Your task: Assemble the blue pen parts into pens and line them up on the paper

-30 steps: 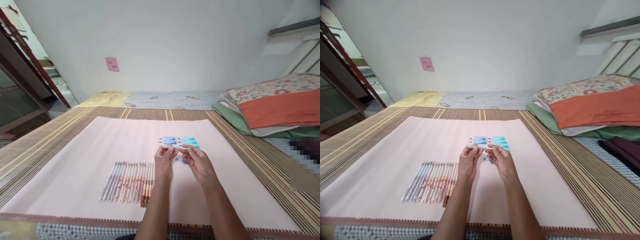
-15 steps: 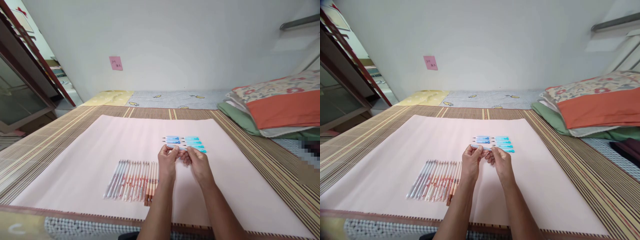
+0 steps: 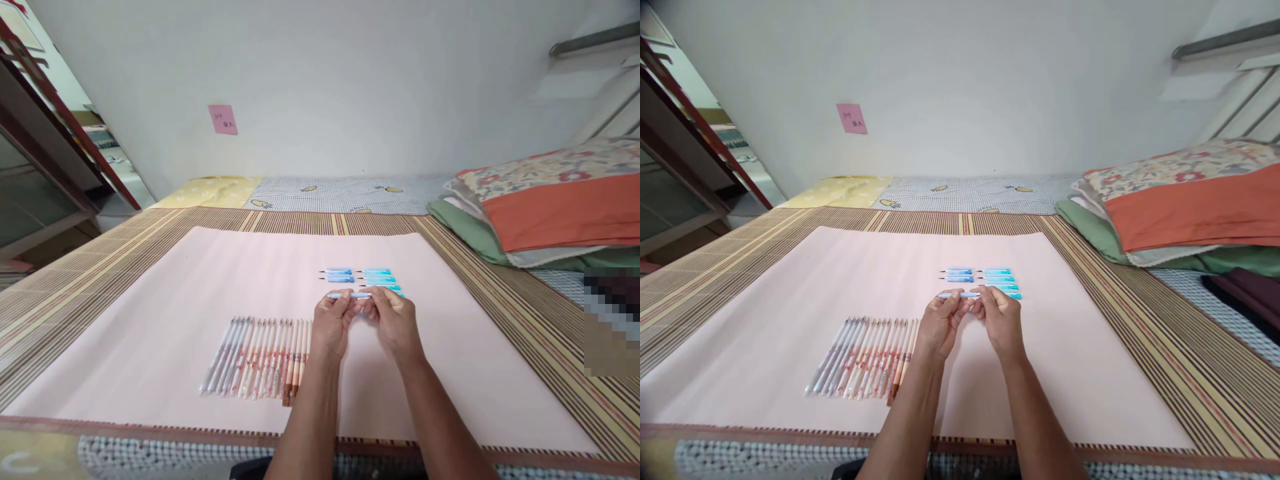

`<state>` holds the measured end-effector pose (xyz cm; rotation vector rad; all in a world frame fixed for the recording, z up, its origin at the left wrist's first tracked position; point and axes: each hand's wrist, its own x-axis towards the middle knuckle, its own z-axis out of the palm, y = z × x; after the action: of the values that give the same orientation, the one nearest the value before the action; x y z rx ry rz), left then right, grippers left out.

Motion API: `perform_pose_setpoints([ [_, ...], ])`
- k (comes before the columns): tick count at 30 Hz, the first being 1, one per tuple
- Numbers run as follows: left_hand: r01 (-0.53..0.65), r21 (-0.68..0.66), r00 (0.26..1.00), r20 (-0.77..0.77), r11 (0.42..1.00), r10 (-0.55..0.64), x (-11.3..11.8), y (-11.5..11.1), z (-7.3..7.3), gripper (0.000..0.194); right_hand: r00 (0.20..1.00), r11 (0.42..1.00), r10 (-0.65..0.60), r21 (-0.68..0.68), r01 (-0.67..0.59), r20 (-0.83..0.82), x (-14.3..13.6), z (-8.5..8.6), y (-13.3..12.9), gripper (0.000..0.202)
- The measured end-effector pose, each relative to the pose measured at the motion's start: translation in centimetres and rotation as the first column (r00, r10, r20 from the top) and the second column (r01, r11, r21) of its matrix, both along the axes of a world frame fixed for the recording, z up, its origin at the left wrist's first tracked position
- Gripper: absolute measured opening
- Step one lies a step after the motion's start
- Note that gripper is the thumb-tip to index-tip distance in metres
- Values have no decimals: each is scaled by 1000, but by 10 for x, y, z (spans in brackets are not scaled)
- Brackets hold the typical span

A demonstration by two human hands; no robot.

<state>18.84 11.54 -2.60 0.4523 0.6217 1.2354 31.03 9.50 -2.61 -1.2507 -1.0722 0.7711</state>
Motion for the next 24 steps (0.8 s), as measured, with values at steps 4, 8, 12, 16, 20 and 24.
perform_pose_setpoints([
  [4,5,-18,1000,26,1000,-4,4,0,-4,26,999,1000,-14,0,14,41,0,-2,0,43],
  [8,-2,-24,998,56,1000,3,3,1,-6,26,1000,1000,-17,5,17,18,4,-1,0,41],
  [12,26,-3,997,79,1000,-26,2,1,-5,25,999,999,21,27,-20,-48,10,0,-1,42],
  [16,28,47,998,61,999,-31,1,0,-2,28,954,995,95,12,-96,-285,13,-5,1,42],
  [20,33,92,999,21,995,-35,1,-2,0,33,849,977,187,3,-213,-494,12,-9,4,36],
  [24,32,133,999,-6,991,-32,1,-3,3,38,756,959,223,-3,-285,-616,5,-8,4,34],
])
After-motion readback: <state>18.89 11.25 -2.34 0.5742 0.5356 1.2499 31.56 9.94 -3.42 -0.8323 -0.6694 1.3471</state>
